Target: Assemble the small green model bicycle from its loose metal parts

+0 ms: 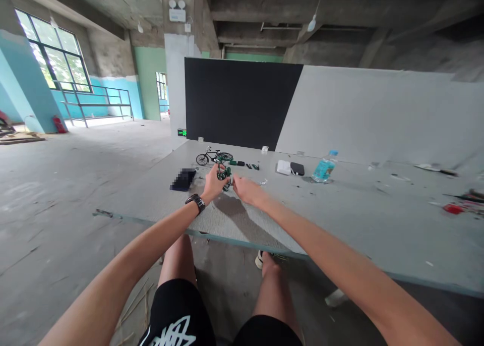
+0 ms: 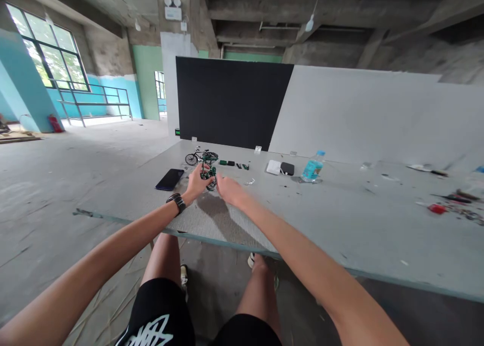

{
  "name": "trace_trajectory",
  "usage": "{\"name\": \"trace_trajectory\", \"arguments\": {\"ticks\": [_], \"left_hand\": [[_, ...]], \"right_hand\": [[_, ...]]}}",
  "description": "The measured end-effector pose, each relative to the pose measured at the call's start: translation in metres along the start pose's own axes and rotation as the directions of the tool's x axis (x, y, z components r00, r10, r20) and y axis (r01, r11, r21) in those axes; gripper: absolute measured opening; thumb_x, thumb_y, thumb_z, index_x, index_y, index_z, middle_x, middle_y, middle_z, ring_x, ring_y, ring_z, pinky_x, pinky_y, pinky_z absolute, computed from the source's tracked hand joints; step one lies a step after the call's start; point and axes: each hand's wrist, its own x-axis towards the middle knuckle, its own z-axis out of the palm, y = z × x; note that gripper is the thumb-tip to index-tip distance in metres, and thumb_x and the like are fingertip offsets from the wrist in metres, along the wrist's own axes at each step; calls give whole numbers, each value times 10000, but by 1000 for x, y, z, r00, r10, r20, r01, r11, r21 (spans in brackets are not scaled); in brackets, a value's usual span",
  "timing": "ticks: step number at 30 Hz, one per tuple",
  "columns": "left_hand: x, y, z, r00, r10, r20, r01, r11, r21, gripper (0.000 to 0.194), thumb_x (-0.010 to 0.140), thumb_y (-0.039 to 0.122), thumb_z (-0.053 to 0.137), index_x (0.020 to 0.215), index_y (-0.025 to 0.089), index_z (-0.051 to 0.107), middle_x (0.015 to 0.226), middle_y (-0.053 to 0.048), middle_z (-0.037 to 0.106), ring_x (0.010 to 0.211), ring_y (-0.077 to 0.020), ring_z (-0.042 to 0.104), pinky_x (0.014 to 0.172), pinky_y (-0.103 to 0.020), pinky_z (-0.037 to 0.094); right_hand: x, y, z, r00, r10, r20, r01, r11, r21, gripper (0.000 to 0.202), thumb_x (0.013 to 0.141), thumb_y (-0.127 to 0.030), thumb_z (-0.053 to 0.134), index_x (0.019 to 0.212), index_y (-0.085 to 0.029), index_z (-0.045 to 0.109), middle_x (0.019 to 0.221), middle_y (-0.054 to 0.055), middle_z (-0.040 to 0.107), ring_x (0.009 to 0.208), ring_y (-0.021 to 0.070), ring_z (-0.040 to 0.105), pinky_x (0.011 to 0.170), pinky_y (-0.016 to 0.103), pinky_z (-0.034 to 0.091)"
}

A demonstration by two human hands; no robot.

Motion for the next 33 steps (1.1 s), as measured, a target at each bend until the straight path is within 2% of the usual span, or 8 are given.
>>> {"name": "trace_trajectory", "arguments": {"ticks": [5, 9, 12, 15, 18, 24, 29, 33], "left_hand": [[-2, 2, 2, 999, -37, -3, 37, 999, -26, 355, 678, 123, 729, 1001, 210, 610, 970, -20, 711, 874, -172, 641, 811, -280, 474], [-5, 7, 1, 999, -29, -21, 28, 999, -23, 320, 703, 149, 735, 986, 214, 602, 995, -30, 710, 905, -183, 645, 827, -291, 477], [-6, 11, 1, 1000, -2, -29, 2, 1000, -14, 305, 726, 149, 735, 984, 214, 584, 1017, -31, 707, 937, -186, 650, 853, -295, 475], [-7, 14, 1, 1000, 9, -10, -9, 1000, -4, 303, 732, 133, 734, 976, 213, 575, 996, -22, 710, 929, -183, 658, 871, -299, 473], [-8, 17, 2, 1000, 25, -10, -25, 1000, 5, 294, 736, 123, 727, 971, 210, 576, 986, -22, 713, 927, -184, 663, 885, -307, 470], [-10, 21, 2, 998, 65, 1, -65, 998, 1, 290, 752, 120, 708, 1004, 209, 596, 1010, -48, 722, 957, -195, 665, 887, -319, 479], [-11, 24, 3, 997, 79, 15, -80, 997, 20, 286, 770, 134, 699, 1034, 205, 614, 1038, -57, 730, 964, -199, 669, 912, -338, 486], [-11, 22, 6, 997, 68, 45, -65, 996, -60, 290, 765, 108, 693, 1021, 200, 593, 1006, -54, 737, 891, -179, 693, 841, -299, 510]], "right_hand": [[-7, 4, 1, 993, -108, 45, 113, 983, -144, 256, 988, -109, 431, 1208, -189, 535, 979, 145, 680, 848, 223, 611, 763, 309, 399], [1, 7, 3, 1000, -29, 10, 29, 999, -28, 136, 995, -204, 475, 1099, -181, 560, 828, 80, 655, 764, 205, 591, 692, 282, 377], [7, 8, 4, 993, 119, -24, -108, 959, 263, 77, 968, -224, 541, 905, -181, 554, 679, 2, 560, 627, 147, 523, 603, 244, 341], [11, 8, 6, 925, 317, 210, -369, 612, 700, 167, 964, -188, 545, 801, -189, 504, 526, -89, 350, 434, 79, 304, 477, 219, 236], [13, 10, 6, 853, 306, 422, -506, 286, 814, 191, 984, -155, 507, 795, -185, 493, 490, -136, 228, 387, 52, 144, 419, 205, 147], [15, 18, 2, 819, 275, 504, -563, 210, 800, 214, 1013, -188, 469, 799, -182, 492, 491, -137, 227, 372, 46, 137, 379, 175, 136], [11, 19, -1, 823, 266, 501, -562, 263, 784, 204, 1012, -195, 427, 820, -186, 496, 492, -130, 236, 367, 57, 142, 391, 182, 149], [5, 13, 0, 959, 274, 72, -268, 799, 538, 121, 972, -253, 545, 886, -169, 547, 576, -27, 494, 481, 113, 442, 498, 230, 299]]}}
